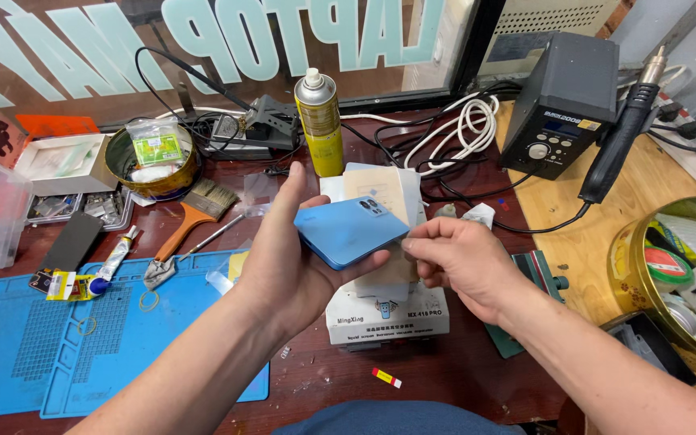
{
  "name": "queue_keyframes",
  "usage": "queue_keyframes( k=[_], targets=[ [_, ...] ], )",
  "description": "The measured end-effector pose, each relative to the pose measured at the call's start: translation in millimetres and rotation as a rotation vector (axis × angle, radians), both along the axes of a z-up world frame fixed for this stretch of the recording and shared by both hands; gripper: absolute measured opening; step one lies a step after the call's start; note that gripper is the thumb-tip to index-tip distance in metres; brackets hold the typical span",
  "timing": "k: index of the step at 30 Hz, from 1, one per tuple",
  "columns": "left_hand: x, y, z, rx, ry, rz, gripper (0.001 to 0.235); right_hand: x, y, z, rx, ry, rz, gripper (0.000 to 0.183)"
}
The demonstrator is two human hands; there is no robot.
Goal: The person applies adhesive to the edges of a light blue smartphone back cover and presses it onto the phone body. They repeatedly wipe the edges with a cloth, rotate the device, and continue pressing along the perimeter to secure the back cover.
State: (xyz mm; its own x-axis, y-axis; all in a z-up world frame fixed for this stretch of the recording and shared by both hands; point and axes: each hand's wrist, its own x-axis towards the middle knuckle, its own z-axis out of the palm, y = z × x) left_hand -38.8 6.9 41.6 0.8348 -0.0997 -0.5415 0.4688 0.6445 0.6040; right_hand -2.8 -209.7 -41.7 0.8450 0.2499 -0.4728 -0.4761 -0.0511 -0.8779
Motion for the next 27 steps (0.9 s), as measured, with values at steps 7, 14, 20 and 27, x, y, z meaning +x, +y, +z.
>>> queue_keyframes(
  k=[7,14,20,27],
  targets=[
    [1,-4,-7,-0.058,0.113,0.041,0.045,8,-2,5,0.129,0.230,0.098,0.013],
    [1,-5,-10,-0.042,0.123,0.061,0.036,8,9,9,0.176,0.333,0.034,0.018],
    [-1,-6,-6,-0.052,0.123,0.058,0.038,11,9,9,0.211,0.365,-0.004,0.015],
    [0,-8,-4,-0.048,0.145,0.056,0.040,13,8,13,0.155,0.345,0.011,0.015]
  ],
)
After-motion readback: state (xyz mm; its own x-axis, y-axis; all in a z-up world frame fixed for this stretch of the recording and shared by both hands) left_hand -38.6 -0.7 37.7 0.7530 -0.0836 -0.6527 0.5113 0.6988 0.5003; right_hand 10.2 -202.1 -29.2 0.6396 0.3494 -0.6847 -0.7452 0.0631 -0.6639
